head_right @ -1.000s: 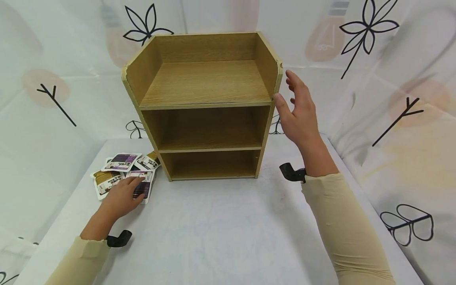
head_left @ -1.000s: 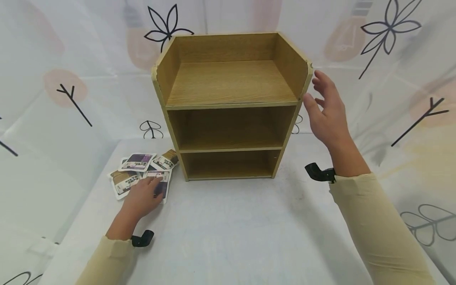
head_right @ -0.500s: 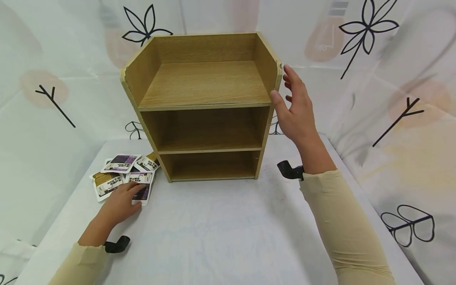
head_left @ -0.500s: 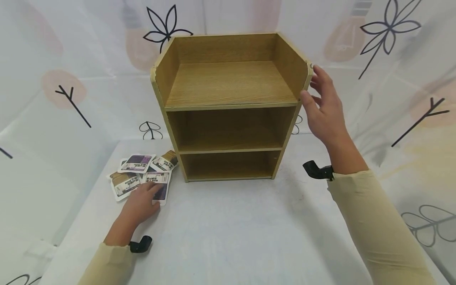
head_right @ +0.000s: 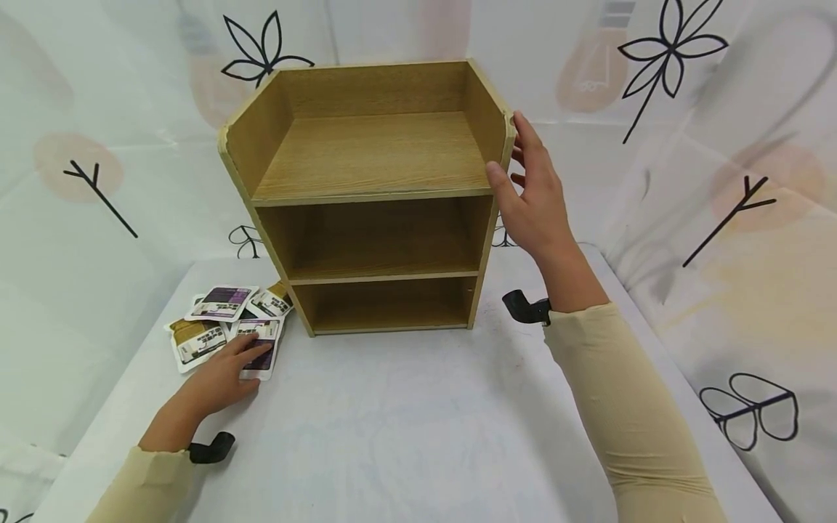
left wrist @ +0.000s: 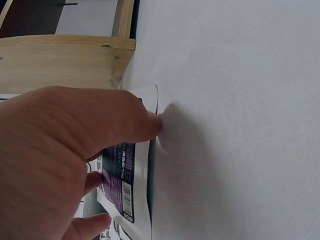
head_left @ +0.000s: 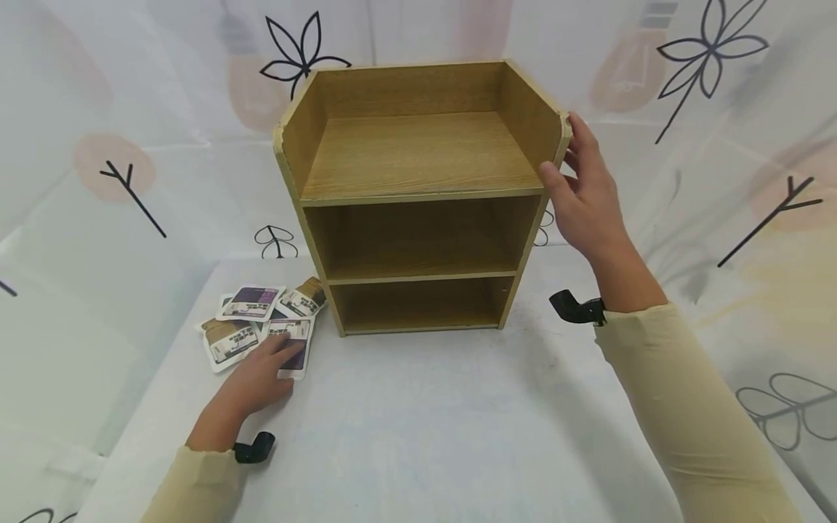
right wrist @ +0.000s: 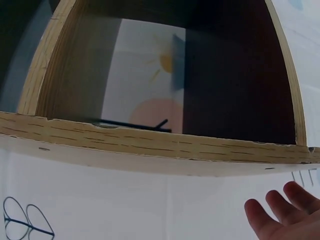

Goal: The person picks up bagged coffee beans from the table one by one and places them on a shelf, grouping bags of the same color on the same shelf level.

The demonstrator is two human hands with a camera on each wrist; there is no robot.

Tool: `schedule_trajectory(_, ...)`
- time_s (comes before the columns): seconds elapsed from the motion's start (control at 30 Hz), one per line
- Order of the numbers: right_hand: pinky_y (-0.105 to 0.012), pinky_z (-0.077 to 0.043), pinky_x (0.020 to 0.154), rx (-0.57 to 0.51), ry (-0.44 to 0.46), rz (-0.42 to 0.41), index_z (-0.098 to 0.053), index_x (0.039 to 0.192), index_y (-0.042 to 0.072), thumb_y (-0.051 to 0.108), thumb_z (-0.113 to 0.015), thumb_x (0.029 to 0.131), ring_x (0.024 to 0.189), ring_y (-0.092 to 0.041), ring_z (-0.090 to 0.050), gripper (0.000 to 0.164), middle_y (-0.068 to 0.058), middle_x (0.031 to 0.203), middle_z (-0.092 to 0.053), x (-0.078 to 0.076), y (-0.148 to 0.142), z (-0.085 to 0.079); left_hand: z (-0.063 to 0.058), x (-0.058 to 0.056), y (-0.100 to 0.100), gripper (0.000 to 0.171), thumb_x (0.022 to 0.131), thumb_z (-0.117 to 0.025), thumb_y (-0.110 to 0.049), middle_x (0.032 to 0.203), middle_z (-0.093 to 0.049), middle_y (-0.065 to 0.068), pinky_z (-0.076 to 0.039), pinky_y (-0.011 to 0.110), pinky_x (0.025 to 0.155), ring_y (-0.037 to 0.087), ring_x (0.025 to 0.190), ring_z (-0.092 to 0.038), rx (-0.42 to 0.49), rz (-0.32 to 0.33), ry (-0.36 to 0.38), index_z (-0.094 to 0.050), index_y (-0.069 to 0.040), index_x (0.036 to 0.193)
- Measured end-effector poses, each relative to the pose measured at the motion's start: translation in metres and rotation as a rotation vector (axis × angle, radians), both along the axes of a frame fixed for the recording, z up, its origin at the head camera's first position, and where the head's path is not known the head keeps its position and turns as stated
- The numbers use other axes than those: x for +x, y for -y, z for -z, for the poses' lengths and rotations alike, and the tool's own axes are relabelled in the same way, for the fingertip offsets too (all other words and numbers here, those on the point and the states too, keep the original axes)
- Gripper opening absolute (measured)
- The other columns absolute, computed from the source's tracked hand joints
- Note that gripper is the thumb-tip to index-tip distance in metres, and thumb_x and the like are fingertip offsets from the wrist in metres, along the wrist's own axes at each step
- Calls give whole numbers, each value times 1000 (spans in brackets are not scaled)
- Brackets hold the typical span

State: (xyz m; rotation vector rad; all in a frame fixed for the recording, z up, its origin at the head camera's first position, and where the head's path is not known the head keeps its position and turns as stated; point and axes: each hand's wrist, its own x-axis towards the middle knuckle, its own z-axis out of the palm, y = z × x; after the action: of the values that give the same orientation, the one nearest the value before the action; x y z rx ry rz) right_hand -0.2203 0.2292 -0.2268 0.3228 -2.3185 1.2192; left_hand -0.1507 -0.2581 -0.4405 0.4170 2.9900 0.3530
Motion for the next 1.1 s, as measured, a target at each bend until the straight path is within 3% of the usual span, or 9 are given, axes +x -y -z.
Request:
schedule_trajectory(0.17,-47,-31,118,5,12,2,-11,151,45,36,-44,100,147,-16,-29,62,12,157,-26,-1,0,-1,-1,-1,2,62,82,-70,-14,151,-35,20,-38,59,108,43,137,-37,5,16,24,-51,-13,141)
schedule_trajectory(0.57,-50,-31,117,-2,38,-2,-10,151,45,37,-44,100,146,-24,-31,63,9,158,-26,-2,1,5,-3,-1,5,56,83,-74,-24,139,-51,21,-44,56,103,42,127,-49,-49,102,-22,-57,-11,135)
schedule_trajectory(0.8,-52,-33,115,-5,-3,-29,-13,151,45,37,-46,99,144,-26,-35,62,4,156,-32,-3,0,11,2,5,4,41,85,-72,-31,127,-61,15,-52,50,96,34,117,-60,-115,157,-139,-66,-12,121)
schedule_trajectory(0.97,-51,-33,116,-8,0,-29,-13,151,45,39,-47,99,144,-24,-34,63,6,156,-31,-5,-1,9,3,7,1,30,83,-74,-27,102,-70,7,-59,38,78,23,92,-68,-147,253,-321,-69,-11,108)
schedule_trajectory(1.1,-50,-34,115,-14,4,-34,-12,152,43,38,-48,98,144,-22,-34,64,5,156,-31,-6,-1,7,5,7,2,25,78,-76,-17,88,-67,1,-56,29,65,14,74,-61,-154,315,-443,-67,-11,100)
